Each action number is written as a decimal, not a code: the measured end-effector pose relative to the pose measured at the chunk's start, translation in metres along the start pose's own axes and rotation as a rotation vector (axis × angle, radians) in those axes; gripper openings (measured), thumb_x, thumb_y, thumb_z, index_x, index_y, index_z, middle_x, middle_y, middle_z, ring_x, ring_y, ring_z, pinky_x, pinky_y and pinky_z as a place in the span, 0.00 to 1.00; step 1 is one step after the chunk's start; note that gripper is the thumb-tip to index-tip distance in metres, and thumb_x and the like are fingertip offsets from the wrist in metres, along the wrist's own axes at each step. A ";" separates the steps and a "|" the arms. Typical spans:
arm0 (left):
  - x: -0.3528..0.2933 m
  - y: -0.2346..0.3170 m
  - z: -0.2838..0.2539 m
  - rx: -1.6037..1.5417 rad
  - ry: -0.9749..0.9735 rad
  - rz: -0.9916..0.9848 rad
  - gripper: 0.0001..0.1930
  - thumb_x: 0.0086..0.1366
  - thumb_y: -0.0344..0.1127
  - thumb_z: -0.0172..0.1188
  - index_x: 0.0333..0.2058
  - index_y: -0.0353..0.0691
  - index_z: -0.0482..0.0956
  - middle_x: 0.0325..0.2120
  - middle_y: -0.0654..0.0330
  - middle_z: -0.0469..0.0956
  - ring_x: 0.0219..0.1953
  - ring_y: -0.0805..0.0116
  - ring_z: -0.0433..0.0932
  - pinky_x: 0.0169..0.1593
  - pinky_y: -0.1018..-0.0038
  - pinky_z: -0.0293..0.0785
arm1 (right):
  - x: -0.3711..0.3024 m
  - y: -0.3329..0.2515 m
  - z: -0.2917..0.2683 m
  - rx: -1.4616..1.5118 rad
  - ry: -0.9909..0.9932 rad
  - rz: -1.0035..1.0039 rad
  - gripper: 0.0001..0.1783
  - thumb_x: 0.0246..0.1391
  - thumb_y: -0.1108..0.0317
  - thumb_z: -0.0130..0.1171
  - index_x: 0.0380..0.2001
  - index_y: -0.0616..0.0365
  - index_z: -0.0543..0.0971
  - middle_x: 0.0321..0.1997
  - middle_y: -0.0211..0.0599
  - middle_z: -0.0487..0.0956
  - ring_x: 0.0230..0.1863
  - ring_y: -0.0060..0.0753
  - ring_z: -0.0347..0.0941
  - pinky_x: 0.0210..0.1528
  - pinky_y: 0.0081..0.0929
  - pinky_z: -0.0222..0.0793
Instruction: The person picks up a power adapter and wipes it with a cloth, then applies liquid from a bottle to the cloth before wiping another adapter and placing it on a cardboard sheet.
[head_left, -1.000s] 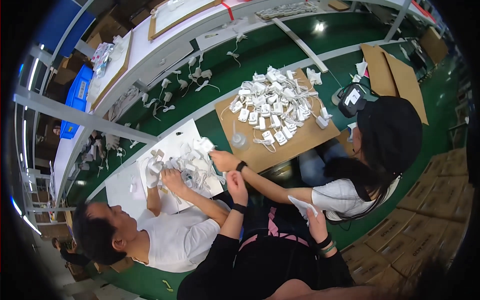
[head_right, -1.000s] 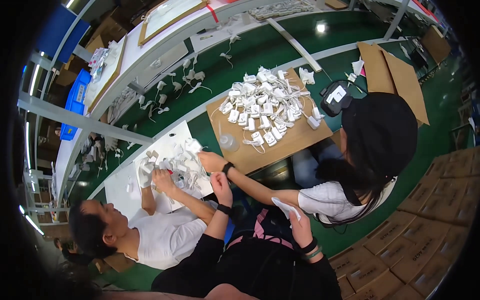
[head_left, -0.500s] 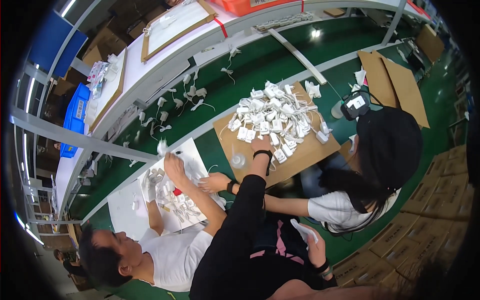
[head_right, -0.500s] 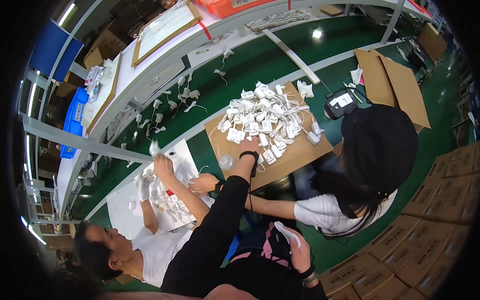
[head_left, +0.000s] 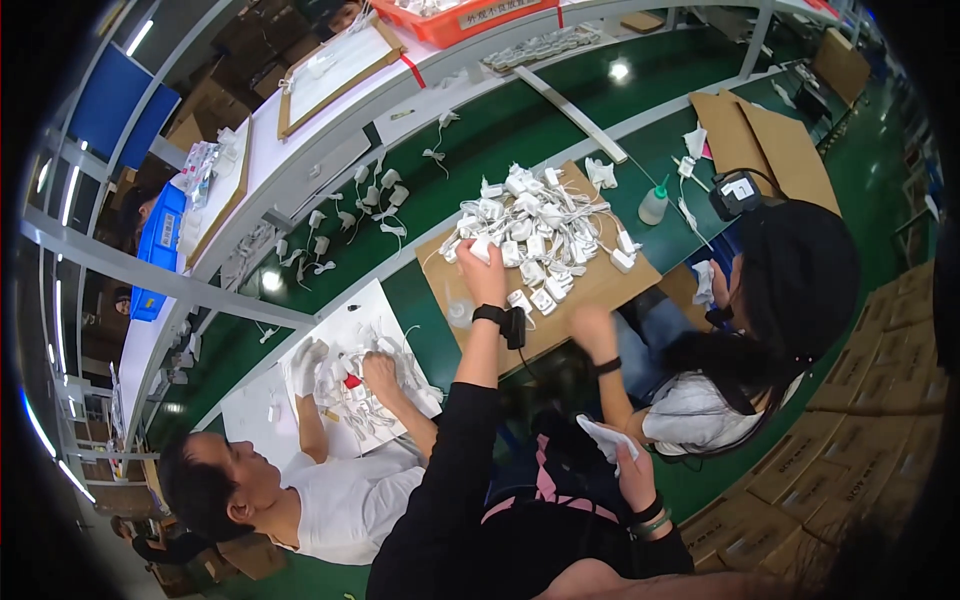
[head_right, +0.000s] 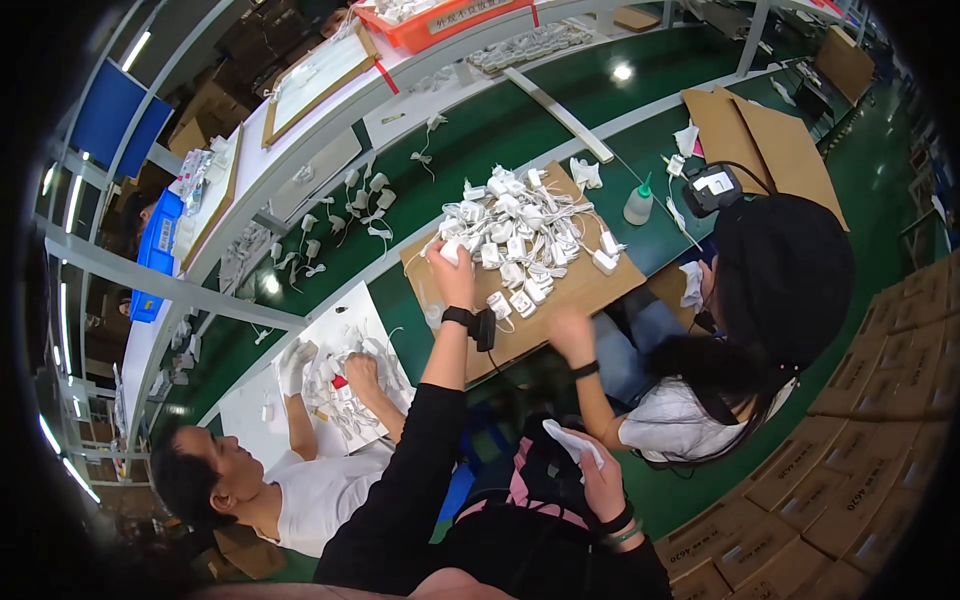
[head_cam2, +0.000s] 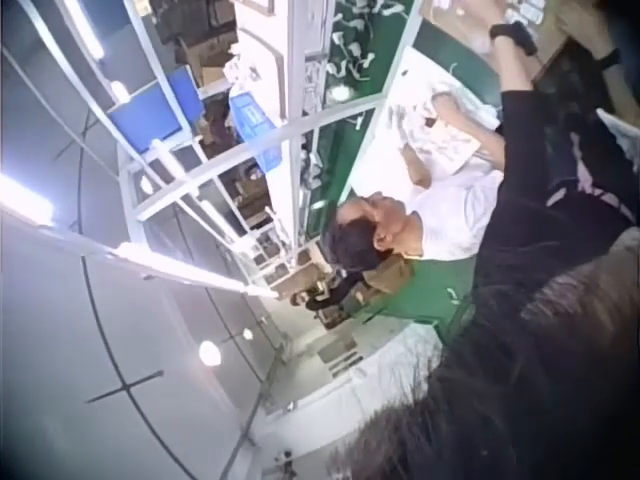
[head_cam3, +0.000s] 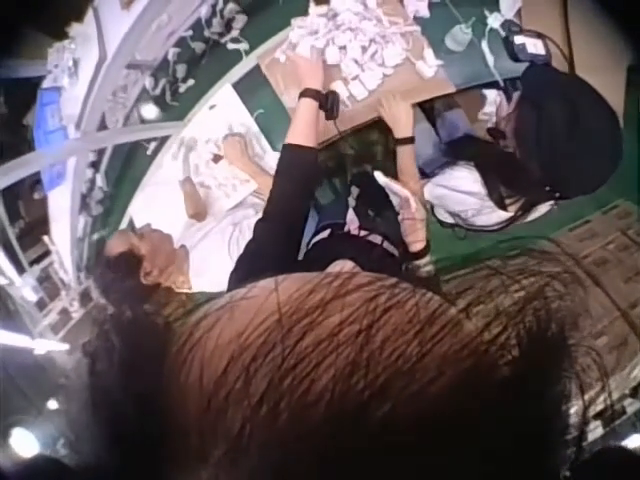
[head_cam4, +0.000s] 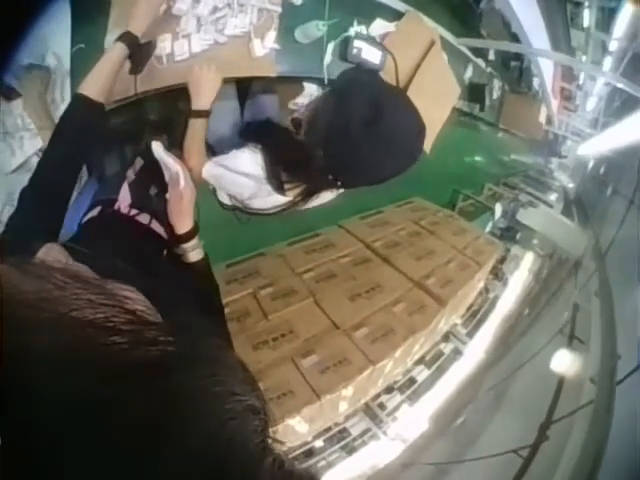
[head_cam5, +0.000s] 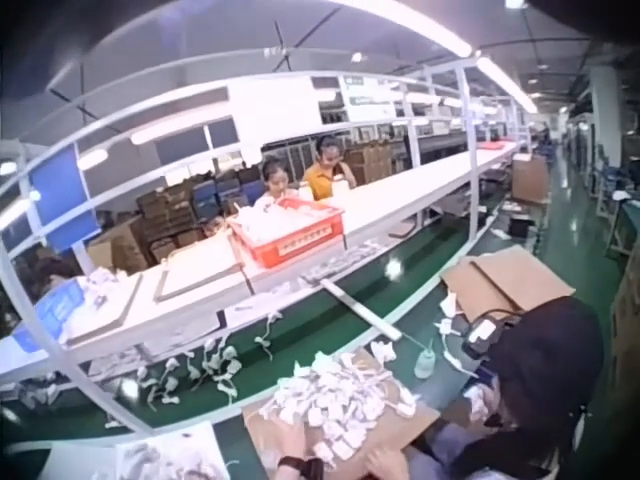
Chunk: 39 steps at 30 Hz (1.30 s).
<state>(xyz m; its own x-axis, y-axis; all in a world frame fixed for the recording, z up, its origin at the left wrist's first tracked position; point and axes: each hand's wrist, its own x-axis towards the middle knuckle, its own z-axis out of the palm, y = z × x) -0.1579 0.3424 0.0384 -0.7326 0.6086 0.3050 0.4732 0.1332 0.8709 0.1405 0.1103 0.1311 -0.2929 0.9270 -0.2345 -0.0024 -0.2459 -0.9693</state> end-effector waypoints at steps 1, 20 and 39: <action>0.003 0.006 -0.007 -0.027 0.016 -0.008 0.22 0.54 0.40 0.58 0.43 0.36 0.65 0.37 0.48 0.69 0.44 0.48 0.67 0.48 0.59 0.63 | -0.002 0.000 -0.003 0.002 -0.005 -0.007 0.21 0.61 0.61 0.42 0.48 0.67 0.72 0.48 0.40 0.75 0.50 0.30 0.69 0.53 0.23 0.60; -0.038 0.100 -0.151 -0.425 -0.525 0.402 0.25 0.47 0.42 0.69 0.39 0.42 0.66 0.35 0.61 0.66 0.41 0.68 0.67 0.46 0.73 0.66 | 0.041 -0.031 -0.016 0.417 0.173 -0.085 0.24 0.63 0.56 0.39 0.50 0.66 0.70 0.39 0.34 0.77 0.35 0.20 0.70 0.36 0.17 0.62; -0.197 0.081 -0.137 -1.152 -0.084 -1.024 0.22 0.67 0.53 0.36 0.42 0.42 0.72 0.35 0.60 0.76 0.36 0.67 0.76 0.40 0.72 0.74 | 0.087 -0.005 0.087 -0.316 -0.452 -0.597 0.26 0.56 0.68 0.47 0.58 0.64 0.62 0.64 0.52 0.58 0.66 0.50 0.52 0.65 0.35 0.47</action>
<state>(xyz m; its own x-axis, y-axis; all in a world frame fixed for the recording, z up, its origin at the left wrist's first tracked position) -0.0428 0.1261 0.1015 -0.4494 0.6827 -0.5762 -0.8486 -0.1245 0.5142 0.0321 0.1681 0.1223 -0.6856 0.6558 0.3161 -0.0304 0.4081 -0.9124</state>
